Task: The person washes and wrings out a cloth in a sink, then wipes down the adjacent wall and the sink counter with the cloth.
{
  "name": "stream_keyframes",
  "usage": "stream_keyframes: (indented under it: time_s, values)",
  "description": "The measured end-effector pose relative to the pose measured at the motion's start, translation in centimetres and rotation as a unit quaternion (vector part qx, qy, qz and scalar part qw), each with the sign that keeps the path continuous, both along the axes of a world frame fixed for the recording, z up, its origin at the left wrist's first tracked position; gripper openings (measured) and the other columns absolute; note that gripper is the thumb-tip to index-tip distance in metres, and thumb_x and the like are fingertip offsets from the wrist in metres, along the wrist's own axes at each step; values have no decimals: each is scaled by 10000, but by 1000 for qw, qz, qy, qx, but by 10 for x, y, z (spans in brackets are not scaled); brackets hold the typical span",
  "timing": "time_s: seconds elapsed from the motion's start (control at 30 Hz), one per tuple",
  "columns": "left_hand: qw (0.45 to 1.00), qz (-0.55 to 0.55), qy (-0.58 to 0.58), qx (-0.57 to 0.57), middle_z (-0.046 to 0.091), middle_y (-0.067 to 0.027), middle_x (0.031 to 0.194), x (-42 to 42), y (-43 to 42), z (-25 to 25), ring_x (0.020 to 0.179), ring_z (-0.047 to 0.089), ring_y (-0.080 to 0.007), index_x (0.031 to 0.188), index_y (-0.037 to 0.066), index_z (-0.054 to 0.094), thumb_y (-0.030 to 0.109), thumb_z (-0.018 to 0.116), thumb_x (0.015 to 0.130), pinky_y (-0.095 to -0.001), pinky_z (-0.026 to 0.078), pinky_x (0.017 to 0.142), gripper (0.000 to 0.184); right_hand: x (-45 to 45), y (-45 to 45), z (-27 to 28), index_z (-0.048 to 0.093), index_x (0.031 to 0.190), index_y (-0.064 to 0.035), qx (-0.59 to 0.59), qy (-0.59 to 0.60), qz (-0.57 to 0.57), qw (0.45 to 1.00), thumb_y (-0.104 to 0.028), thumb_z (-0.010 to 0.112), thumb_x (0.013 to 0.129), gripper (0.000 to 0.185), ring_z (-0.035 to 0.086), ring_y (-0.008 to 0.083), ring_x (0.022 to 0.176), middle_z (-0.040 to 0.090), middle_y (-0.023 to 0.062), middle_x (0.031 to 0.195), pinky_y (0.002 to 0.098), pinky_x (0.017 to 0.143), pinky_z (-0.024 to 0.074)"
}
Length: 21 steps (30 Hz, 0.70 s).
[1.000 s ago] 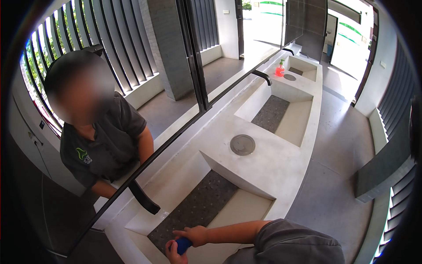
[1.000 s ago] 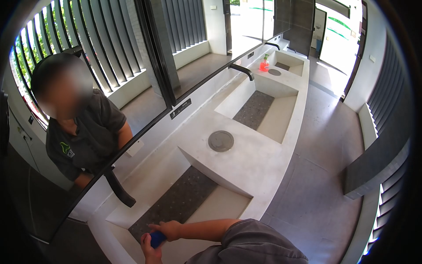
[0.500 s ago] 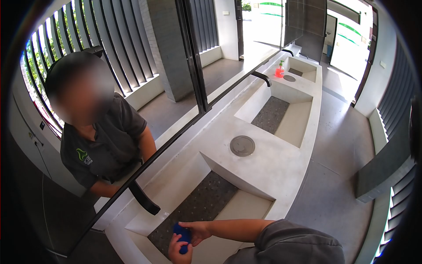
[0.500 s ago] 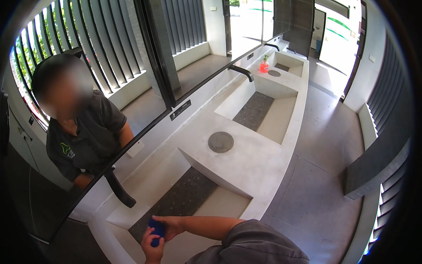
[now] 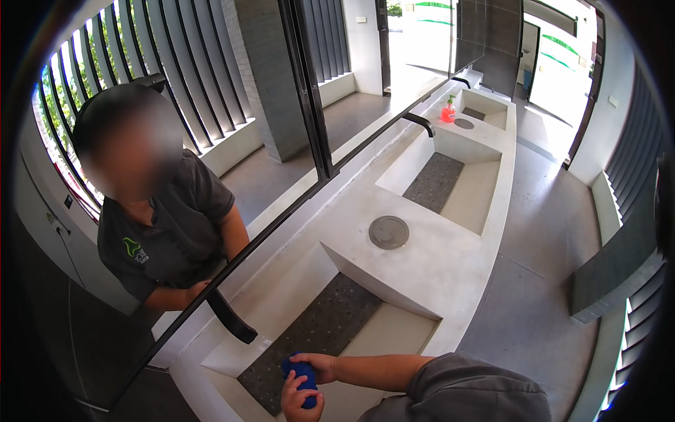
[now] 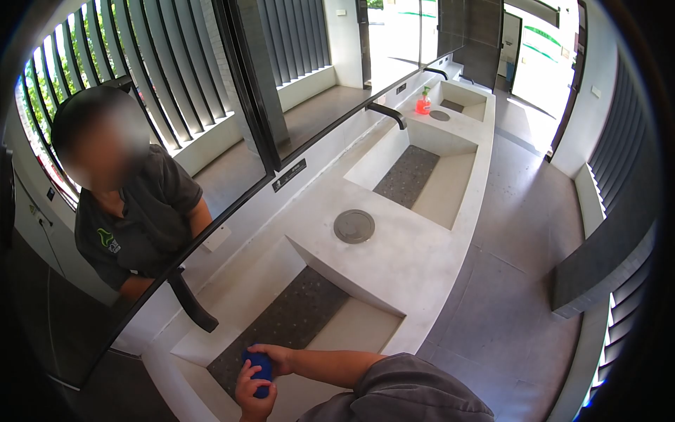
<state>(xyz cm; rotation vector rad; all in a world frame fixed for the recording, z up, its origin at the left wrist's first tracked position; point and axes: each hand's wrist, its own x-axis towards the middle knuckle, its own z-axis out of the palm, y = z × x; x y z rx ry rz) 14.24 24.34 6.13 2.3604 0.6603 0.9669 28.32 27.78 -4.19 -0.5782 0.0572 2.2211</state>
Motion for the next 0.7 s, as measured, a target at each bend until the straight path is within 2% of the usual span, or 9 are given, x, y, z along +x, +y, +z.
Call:
stream_keyframes:
  time_s: [0.1,0.43,0.5,0.57,0.63,0.7]
  values:
    - [1000,0,-10,-15,576,-147,1056,0,-1,1,1080,504,-386,747,98,576,13,704,601,-452,417,904,212,-1,-1,-9,491,1108,-81,49,39,-4,998,-388,591,793,451,514,226,1004,540,95,1093,377,916,394]
    - [999,-11,-30,-23,578,-139,1045,5,0,10,1068,513,-386,748,96,557,-2,703,603,-455,425,894,228,-7,-5,-27,482,1134,-84,69,112,-43,990,-380,598,791,468,516,231,1029,540,99,1117,382,942,383]
    - [999,-14,-34,-20,576,-142,1045,6,0,12,1070,511,-390,750,98,552,-15,705,593,-456,426,894,247,-4,-6,-13,429,1228,-80,112,155,-62,980,-369,626,765,580,489,262,1090,509,134,1182,395,991,347]
    - [999,-18,-39,-16,575,-145,1045,9,1,15,1071,510,-394,752,99,546,-27,706,583,-457,427,894,265,0,-6,-3,419,1247,-102,125,175,-57,975,-361,623,769,581,476,275,1109,504,136,1190,412,994,342]
    - [998,-23,-54,17,594,-127,1017,12,2,18,1008,553,-354,795,91,573,58,686,662,-434,458,854,178,1,-5,-1,409,1267,-124,138,196,-53,969,-352,620,772,585,464,289,1128,498,137,1197,429,998,338]
    - [999,-14,-44,-7,587,-131,1011,9,3,4,1062,525,-355,744,94,559,52,689,618,-439,427,883,186,2,-3,1,384,1289,-160,147,216,-55,964,-319,620,775,587,440,322,1157,487,141,1211,456,1003,328]
